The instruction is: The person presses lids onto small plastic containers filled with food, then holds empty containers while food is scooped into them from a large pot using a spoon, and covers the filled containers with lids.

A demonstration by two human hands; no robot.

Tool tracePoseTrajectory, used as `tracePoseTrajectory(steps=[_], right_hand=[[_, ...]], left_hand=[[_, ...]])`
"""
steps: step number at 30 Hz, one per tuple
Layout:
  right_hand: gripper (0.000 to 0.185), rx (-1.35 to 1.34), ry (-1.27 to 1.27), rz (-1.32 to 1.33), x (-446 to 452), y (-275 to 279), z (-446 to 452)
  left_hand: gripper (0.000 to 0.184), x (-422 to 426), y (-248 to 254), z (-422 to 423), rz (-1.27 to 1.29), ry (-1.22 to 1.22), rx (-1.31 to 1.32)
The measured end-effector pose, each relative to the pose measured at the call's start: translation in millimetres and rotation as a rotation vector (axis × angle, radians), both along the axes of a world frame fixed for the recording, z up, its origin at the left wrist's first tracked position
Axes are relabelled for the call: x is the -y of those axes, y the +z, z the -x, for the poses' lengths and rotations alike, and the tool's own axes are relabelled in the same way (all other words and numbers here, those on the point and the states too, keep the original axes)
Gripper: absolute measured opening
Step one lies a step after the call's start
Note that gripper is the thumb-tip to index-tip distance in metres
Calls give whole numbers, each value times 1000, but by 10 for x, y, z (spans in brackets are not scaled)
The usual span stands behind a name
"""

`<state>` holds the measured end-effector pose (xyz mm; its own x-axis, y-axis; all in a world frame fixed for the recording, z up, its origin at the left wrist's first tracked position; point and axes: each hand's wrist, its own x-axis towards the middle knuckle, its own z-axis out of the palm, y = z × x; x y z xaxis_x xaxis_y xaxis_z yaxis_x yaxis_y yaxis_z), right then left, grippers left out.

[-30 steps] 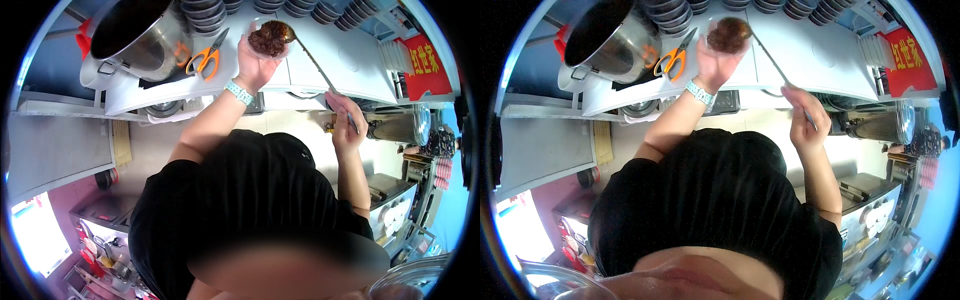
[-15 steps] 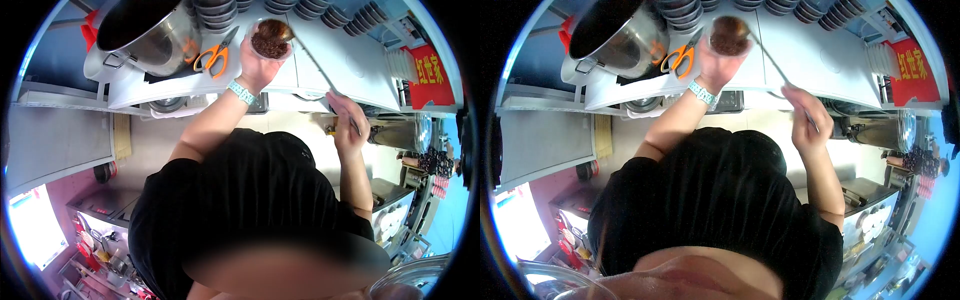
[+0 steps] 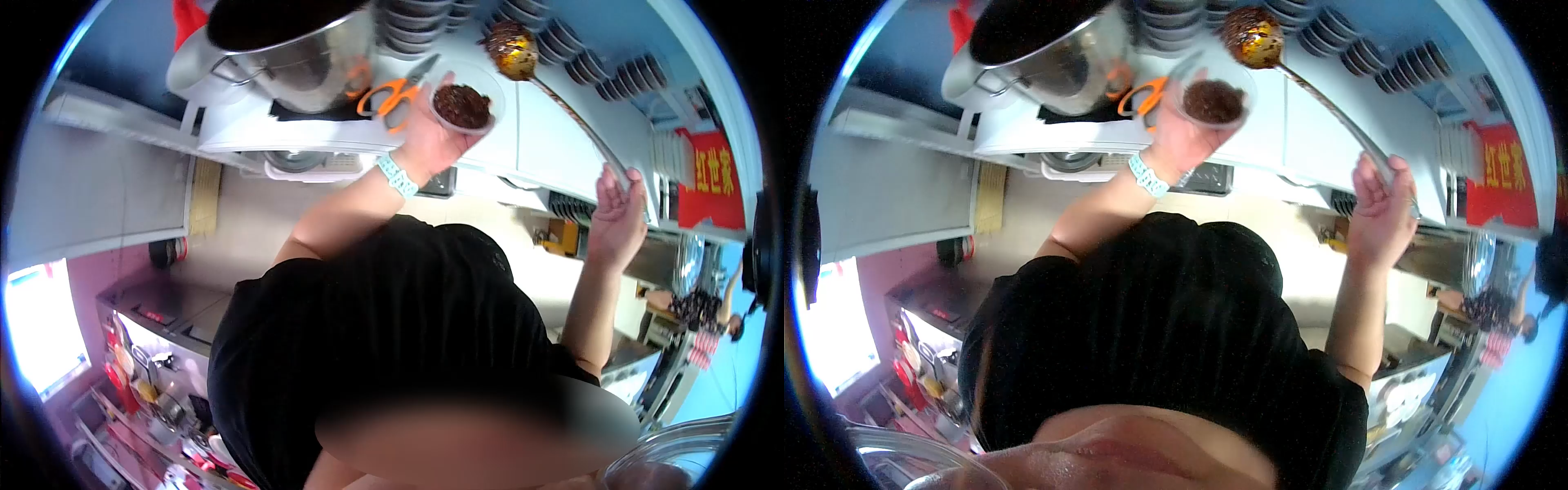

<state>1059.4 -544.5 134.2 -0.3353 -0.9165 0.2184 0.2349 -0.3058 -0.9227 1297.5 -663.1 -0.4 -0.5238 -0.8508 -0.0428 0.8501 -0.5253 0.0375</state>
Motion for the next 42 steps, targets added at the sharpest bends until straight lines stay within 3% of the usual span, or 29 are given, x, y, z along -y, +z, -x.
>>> tracePoseTrajectory(steps=[1, 4, 5, 7, 8, 10, 13, 15, 21, 24, 27, 29, 32, 37, 42], right_hand=[[31, 115, 40, -16, 100, 37, 25], [31, 195, 252, 26, 554, 195, -66], [31, 204, 294, 47, 758, 254, -163], [32, 130, 379, 32, 1129, 414, -482], [33, 51, 448, 10, 1301, 501, -667], [35, -66, 347, -41, 1595, 670, -1158], [39, -243, 293, -63, 1956, 794, -1779], [36, -431, 351, -131, 2292, 765, -2004], [22, -779, 441, -296, 2939, 542, -3156], [20, -865, 405, -355, 3255, 283, -3497], [19, -861, 401, -372, 3400, 168, -3587], [18, -829, 425, -331, 3489, 128, -3635], [19, -816, 380, -419, 3682, 14, -3710], [24, -725, 385, -314, 3710, -36, -3703], [26, -654, 360, -263, 3328, 405, -3571]], left_hand=[[50, -67, 29, -72, 114, 64, 135], [44, -276, 175, -473, 96, -28, 24], [40, -396, 308, -640, 68, -10, 147], [40, -549, 411, -959, 40, -6, 244], [42, -575, 335, -1111, -35, -89, 100], [47, -773, 391, -1422, 376, 118, 637], [59, -855, 221, -1901, 608, 148, 856], [60, -929, 175, -2134, 81, 45, 370], [58, -956, 66, -2660, 63, 52, 391], [58, -935, -127, -2821, 348, 121, 777], [59, -935, -105, -2930, 382, 181, 875], [59, -915, -19, -3054, -36, 38, 343], [58, -895, -76, -3140, 24, 52, 418], [58, -852, 42, -3221, -84, 28, 311], [58, -825, -23, -3170, -16, 20, 351]])
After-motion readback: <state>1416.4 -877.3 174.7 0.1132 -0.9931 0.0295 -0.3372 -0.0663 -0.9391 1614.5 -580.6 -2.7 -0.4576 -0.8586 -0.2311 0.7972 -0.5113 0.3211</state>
